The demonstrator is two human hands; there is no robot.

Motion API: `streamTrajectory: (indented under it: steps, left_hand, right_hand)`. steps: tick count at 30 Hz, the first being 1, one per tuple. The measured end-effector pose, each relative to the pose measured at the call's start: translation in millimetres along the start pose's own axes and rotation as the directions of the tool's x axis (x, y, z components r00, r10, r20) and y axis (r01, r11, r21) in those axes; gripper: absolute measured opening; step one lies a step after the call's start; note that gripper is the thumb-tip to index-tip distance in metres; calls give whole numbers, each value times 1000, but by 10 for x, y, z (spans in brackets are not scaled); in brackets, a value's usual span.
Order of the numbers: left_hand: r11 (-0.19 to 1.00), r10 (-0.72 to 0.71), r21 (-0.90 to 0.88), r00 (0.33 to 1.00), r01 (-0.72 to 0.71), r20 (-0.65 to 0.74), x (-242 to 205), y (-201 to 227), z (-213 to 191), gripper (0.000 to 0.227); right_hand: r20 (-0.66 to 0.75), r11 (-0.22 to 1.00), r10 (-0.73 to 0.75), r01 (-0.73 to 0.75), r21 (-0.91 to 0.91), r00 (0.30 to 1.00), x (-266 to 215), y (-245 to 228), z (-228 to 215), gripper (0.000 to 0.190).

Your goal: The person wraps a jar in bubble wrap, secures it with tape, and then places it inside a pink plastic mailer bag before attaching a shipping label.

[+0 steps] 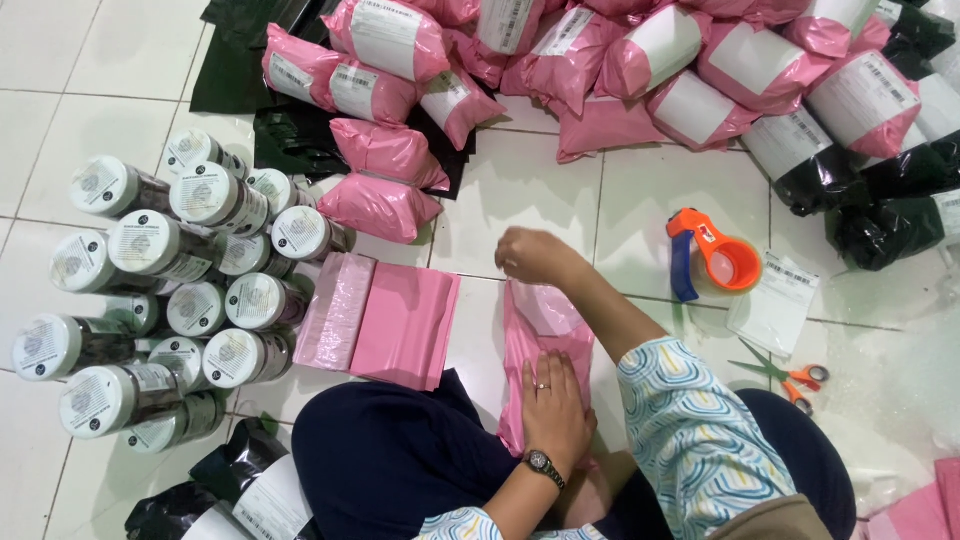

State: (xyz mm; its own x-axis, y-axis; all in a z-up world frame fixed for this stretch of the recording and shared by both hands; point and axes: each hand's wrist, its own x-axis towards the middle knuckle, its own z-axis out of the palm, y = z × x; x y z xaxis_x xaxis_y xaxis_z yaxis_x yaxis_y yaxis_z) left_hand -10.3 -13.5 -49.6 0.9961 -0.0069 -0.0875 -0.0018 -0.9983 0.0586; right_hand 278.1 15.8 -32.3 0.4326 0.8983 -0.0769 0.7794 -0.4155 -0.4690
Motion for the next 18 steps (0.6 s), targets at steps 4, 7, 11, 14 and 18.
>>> streamTrajectory:
  steps: [4, 7, 11, 14, 18]
  left_hand:
    - [1000, 0, 7, 1000, 0, -10, 2, 19, 61, 109]
    - [1000, 4, -10, 1000, -3, 25, -5, 19, 93, 111]
    - [1000, -1, 3, 1000, 1, 20, -13, 22, 60, 105]
    - [1000, -7, 12, 1000, 6, 31, -1, 16, 28, 101]
    - [1000, -25, -5, 1000, 25, 8, 1, -6, -10, 100]
  right_hand:
    - [-268, 960, -84, 5, -280, 960, 33, 132, -80, 19]
    - [0, 876, 461, -455, 161, 887, -169, -46, -468, 51]
    - [338, 790, 504, -582, 190, 795, -492, 220, -113, 36]
    - [262, 797, 536, -584, 155, 802, -648, 181, 167, 35]
    - [247, 704, 667, -703, 98, 703, -755, 50, 250, 53]
